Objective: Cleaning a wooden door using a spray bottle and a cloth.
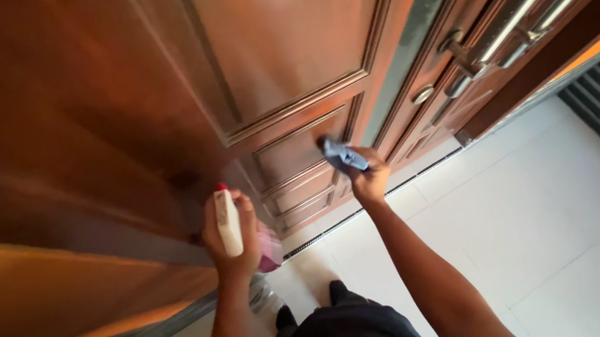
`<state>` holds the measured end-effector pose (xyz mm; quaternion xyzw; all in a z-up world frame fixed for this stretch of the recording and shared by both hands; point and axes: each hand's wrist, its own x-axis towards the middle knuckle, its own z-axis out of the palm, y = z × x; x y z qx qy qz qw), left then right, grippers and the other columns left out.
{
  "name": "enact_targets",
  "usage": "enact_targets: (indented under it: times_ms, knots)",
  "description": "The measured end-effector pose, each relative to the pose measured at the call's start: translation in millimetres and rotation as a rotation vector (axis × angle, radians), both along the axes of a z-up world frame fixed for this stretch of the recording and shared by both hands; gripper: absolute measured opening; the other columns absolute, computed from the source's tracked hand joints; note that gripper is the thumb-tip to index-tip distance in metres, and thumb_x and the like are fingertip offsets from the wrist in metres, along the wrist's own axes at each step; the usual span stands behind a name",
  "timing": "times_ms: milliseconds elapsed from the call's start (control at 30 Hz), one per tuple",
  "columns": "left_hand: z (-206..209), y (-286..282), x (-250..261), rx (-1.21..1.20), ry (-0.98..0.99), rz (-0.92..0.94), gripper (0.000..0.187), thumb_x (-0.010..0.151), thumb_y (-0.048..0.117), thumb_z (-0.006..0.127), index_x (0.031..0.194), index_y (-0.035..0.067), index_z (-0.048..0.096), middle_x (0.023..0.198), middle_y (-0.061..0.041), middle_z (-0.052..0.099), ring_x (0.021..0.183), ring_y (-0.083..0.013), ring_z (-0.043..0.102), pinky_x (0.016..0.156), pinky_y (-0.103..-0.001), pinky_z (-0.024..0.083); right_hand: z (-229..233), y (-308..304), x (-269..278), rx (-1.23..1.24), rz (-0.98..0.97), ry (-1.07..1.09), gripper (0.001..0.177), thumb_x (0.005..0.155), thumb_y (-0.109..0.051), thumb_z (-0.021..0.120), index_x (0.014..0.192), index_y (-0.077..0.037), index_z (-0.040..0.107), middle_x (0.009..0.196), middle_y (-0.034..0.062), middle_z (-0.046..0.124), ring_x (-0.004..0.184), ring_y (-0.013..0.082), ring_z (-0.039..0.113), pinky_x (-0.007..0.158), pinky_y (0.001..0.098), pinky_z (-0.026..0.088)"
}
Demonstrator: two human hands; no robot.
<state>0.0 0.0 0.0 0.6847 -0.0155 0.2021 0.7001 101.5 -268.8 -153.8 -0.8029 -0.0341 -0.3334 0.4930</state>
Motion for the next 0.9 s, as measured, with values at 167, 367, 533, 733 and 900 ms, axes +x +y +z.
enact_targets:
  times_ms: [167,367,533,733,900]
  knots:
    - [1,-8,6,-0.043,-0.029,0.009,0.017,0.099,0.006,0.065,0.114,0.006,0.057,0.094,-0.002,0.062,0.071,-0.0068,0.056,0.060,-0.023,0.048,97,6,-2,0.444,0.033,-0.189,0.022,0.097,0.000,0.069,0.118,0.004,0.071,0.111,0.0065,0.072,0.103,0.0148,0.066,0.093,0.0298,0.052]
    - [1,-20,10,-0.029,-0.051,0.039,0.017,0.100,0.006,0.065,0.115,0.005,0.057,0.094,-0.002,0.061,0.073,-0.0069,0.055,0.063,-0.023,0.047,86,15,41,0.729,0.049,-0.082,0.020,0.099,-0.001,0.069,0.118,0.005,0.073,0.106,0.0069,0.074,0.095,0.0124,0.067,0.085,0.0263,0.054]
    - [-5,-27,8,-0.024,-0.028,0.056,0.017,0.100,0.006,0.064,0.115,0.005,0.057,0.092,-0.001,0.061,0.072,-0.0064,0.055,0.062,-0.023,0.048,115,37,29,0.819,0.079,-0.041,0.019,0.098,-0.003,0.065,0.116,0.003,0.068,0.104,0.0038,0.070,0.093,0.0091,0.063,0.083,0.0235,0.052]
    - [-6,-32,9,-0.065,-0.010,0.057,0.018,0.099,0.004,0.064,0.115,0.005,0.056,0.093,-0.001,0.061,0.069,-0.0061,0.054,0.059,-0.023,0.048,130,54,16,1.051,0.179,0.044,0.014,0.096,-0.003,0.058,0.108,0.002,0.064,0.092,0.0027,0.066,0.079,0.0105,0.061,0.068,0.0258,0.053]
    - [1,-31,5,-0.045,-0.033,0.069,0.020,0.099,0.004,0.064,0.117,0.004,0.057,0.094,-0.002,0.060,0.069,-0.0063,0.053,0.060,-0.023,0.047,124,103,-8,0.867,0.163,0.094,0.028,0.093,-0.006,0.057,0.120,-0.005,0.062,0.092,-0.0034,0.065,0.078,0.0053,0.059,0.067,0.0221,0.051]
